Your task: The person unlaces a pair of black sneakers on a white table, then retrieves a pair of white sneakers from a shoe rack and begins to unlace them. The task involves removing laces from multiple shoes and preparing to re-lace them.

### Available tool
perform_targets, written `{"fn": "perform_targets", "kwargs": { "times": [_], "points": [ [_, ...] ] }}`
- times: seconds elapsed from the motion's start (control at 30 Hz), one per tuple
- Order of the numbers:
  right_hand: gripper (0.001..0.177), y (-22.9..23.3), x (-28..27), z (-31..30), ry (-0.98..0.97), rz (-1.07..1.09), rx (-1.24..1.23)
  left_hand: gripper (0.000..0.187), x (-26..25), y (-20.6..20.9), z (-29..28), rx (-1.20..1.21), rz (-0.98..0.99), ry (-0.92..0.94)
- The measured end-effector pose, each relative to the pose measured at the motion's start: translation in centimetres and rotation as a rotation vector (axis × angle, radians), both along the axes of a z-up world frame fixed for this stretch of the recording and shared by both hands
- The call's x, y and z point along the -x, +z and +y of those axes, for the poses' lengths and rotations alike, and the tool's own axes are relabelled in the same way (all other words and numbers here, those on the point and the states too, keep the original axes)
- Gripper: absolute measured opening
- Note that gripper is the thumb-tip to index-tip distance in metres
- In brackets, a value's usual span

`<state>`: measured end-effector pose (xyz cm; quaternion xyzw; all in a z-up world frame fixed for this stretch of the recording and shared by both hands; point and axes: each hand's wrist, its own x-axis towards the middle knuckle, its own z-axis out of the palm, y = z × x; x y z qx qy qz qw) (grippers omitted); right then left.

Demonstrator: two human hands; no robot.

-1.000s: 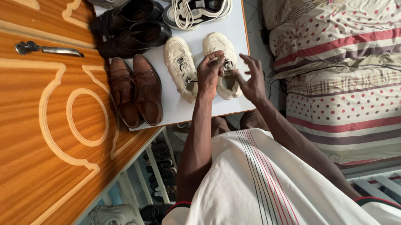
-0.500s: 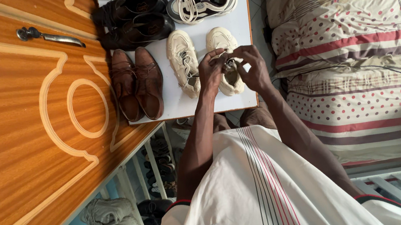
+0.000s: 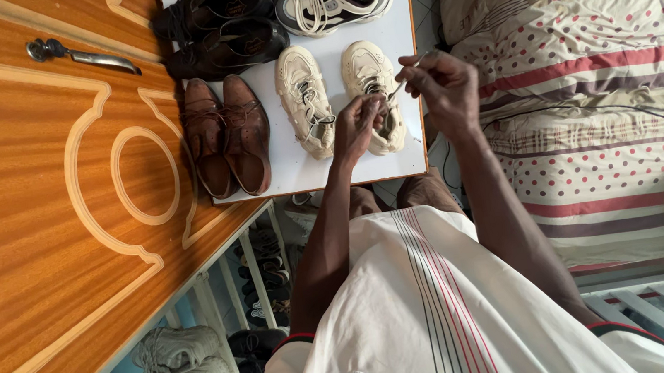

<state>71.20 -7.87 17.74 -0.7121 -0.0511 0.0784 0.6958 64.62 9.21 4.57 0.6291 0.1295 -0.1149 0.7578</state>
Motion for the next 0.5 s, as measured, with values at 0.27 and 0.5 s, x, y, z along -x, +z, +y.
{"fn": "perform_targets", "kwargs": {
  "times": [0.27, 0.5],
  "points": [
    [0.031, -1.3, -0.6, 1.0, 0.235, -0.043, 0.369, 0.032, 1.3, 6.4, 0.9, -0.091, -0.163, -0.007],
    [0.045, -10.7, 2.7, 2.2, 0.221, -0.042, 0.601, 0.023, 1.8, 13.0, 4.1, -0.233, -0.343, 0.049]
  ]
}}
